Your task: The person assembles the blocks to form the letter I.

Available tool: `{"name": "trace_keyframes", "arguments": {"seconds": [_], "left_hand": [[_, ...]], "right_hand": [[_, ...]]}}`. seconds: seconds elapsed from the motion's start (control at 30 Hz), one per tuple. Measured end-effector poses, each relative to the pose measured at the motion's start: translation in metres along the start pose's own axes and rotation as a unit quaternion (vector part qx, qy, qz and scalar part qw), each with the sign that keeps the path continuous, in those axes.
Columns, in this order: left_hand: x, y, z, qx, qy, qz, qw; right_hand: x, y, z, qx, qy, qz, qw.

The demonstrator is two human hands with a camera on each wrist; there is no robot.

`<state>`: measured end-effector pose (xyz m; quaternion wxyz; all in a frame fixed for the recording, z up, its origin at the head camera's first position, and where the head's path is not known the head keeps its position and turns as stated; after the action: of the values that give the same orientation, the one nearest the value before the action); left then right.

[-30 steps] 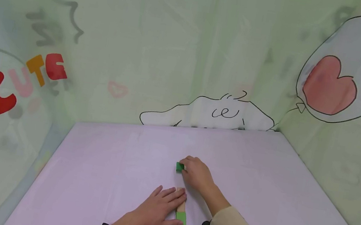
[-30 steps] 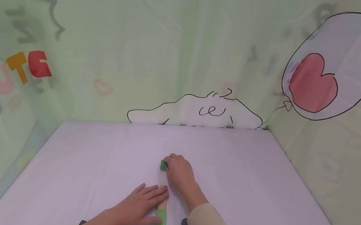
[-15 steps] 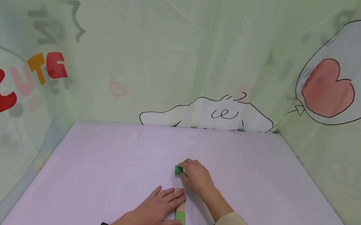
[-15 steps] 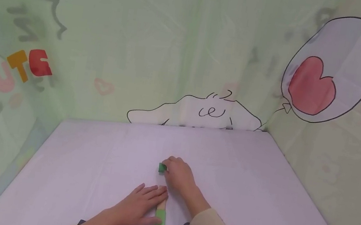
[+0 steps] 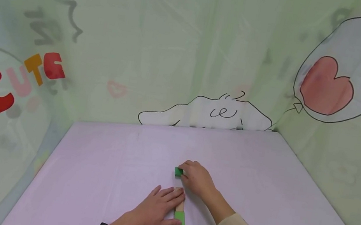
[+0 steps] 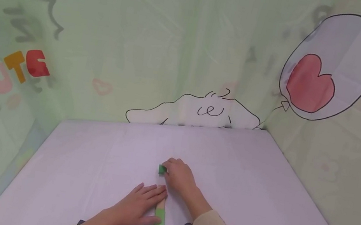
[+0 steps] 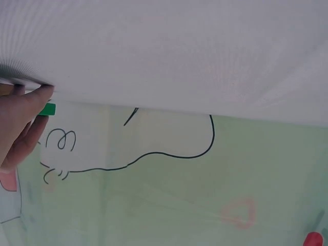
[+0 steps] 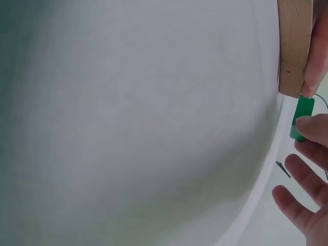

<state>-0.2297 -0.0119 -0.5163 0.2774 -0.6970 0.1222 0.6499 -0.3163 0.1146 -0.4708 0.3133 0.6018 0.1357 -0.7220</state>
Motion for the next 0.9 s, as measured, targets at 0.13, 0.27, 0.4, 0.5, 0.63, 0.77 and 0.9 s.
{"name": "trace_keyframes", "arguments": {"seconds": [0.13, 0.27, 0.4, 0.5, 0.63, 0.77, 0.9], "left_hand": [[0.0009, 0.0006, 0.0000, 0.001, 0.001, -0.003, 1.0000], [0.0030, 0.0010, 0.0000, 0.002, 0.000, -0.006, 1.0000], [0.0041, 0.0013, 0.0000, 0.000, 0.004, -0.006, 1.0000], [0.0033, 0.0019, -0.0005, 0.000, 0.002, -0.006, 1.0000], [0.0031, 0.0021, -0.0004, 0.001, -0.001, -0.009, 1.0000], [0.0031, 0.0013, 0.0003, 0.004, 0.001, -0.012, 0.9999], [0.0021, 0.0008, 0.0000, 0.004, 0.001, -0.010, 0.9999]], "right_hand": [[0.0000, 0.0004, -0.0012, -0.003, 0.001, -0.001, 1.0000], [0.0003, 0.0006, -0.0029, -0.006, 0.001, 0.003, 1.0000], [0.0018, 0.0010, -0.0045, 0.002, 0.007, 0.009, 0.9999], [0.0025, 0.0023, -0.0045, 0.005, 0.012, 0.015, 0.9998], [0.0037, 0.0028, -0.0050, 0.011, 0.019, 0.018, 0.9996], [0.0069, 0.0019, -0.0061, 0.018, 0.030, 0.021, 0.9992], [0.0087, 0.0016, -0.0062, 0.016, 0.036, 0.020, 0.9990]]}}
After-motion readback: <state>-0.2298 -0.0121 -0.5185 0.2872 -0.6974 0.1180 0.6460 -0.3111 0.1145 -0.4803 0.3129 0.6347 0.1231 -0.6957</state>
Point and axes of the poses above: each hand's wrist, its own z-axis towards the middle knuckle, its own x-axis out of the palm, y = z × x, the point moved 6 cm from there along z, towards the middle knuckle, and after that the axes turned 13 degrees about -x, right-handed, at the moved point
